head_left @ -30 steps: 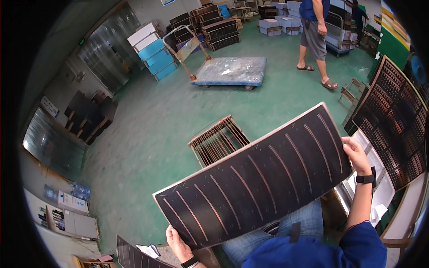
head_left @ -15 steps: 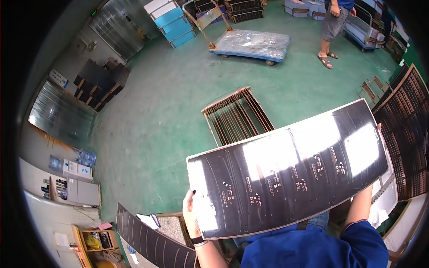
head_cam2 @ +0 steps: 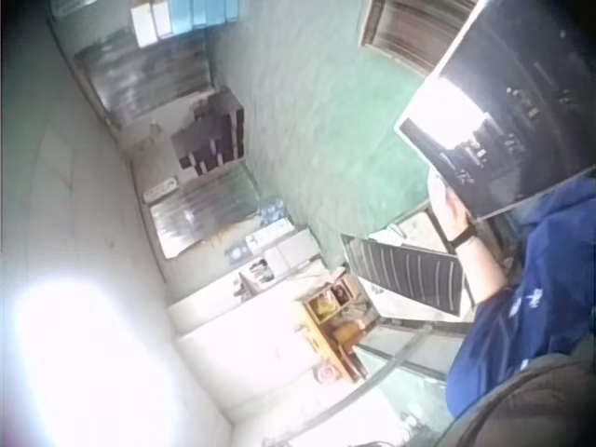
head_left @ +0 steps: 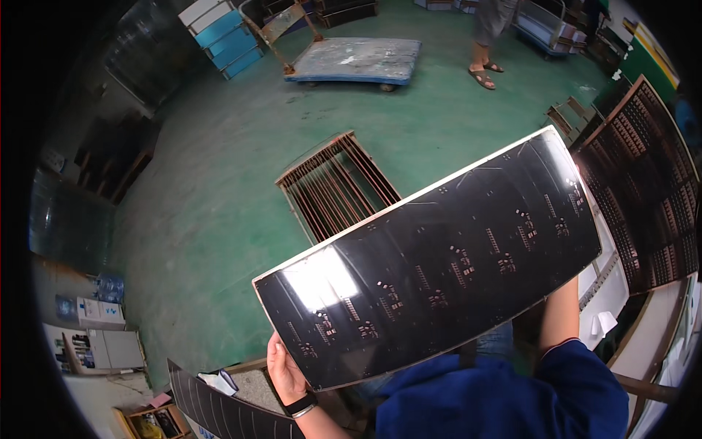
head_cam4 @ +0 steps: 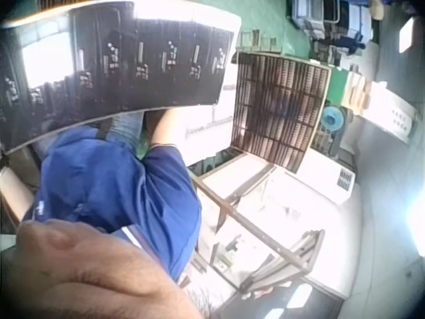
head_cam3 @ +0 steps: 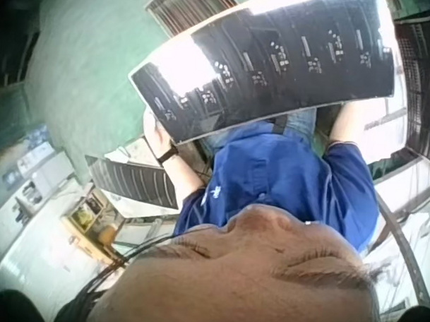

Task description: Inspecting and sorting large curved black panels in a manufacturing facility.

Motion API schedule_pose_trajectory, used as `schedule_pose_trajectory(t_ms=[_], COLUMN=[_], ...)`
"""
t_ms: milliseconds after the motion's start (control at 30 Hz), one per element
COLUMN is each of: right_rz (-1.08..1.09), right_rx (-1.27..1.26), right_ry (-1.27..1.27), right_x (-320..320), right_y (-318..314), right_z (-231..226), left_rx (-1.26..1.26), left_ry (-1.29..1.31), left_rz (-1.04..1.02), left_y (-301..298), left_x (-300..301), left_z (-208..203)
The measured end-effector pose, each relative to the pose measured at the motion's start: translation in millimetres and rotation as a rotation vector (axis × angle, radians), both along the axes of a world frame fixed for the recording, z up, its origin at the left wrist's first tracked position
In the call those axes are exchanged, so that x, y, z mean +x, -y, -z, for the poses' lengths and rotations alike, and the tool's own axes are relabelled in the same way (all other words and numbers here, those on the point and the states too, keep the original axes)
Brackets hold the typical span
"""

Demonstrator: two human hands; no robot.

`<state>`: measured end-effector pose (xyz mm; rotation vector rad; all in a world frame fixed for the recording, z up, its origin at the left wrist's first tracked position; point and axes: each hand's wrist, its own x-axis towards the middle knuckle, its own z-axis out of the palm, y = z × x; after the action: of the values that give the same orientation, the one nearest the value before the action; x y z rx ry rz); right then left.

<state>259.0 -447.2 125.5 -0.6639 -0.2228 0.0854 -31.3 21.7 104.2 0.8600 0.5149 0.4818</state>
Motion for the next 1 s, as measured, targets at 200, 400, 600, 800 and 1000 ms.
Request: schedule_pose_trajectory(t_ms=[200, 400, 600, 800, 1000], right_rz=[-0.010, -0.016, -0.059, -0.146, -0.204], right_rx=[-0.051, -0.089, -0.179, -0.369, -0.520], right_ry=[-0.048, -0.075, -0.101, -0.125, -0.074], right_x=[-11.8, -16.0, -14.8, -3.0, -1.9], right_y=[-0.2, 1.7, 1.5, 6.5, -3.1], right_z=[2.1, -0.7, -9.3, -33.3, -63.1], left_rx=[0.046, 0.093, 0.137, 0.222, 0.229], left_ry=[-0.048, -0.079, -0.117, -0.238, -0.250], left_rz=[-0.017, -0.062, -0.093, -0.201, -0.234], left_y=[-7.0, -9.1, -13.9, -34.8, -52.1], left_x=[-11.3, -11.6, -13.2, -25.0, -35.0], left_z=[14.0, 23.2, 27.7, 35.9, 27.3])
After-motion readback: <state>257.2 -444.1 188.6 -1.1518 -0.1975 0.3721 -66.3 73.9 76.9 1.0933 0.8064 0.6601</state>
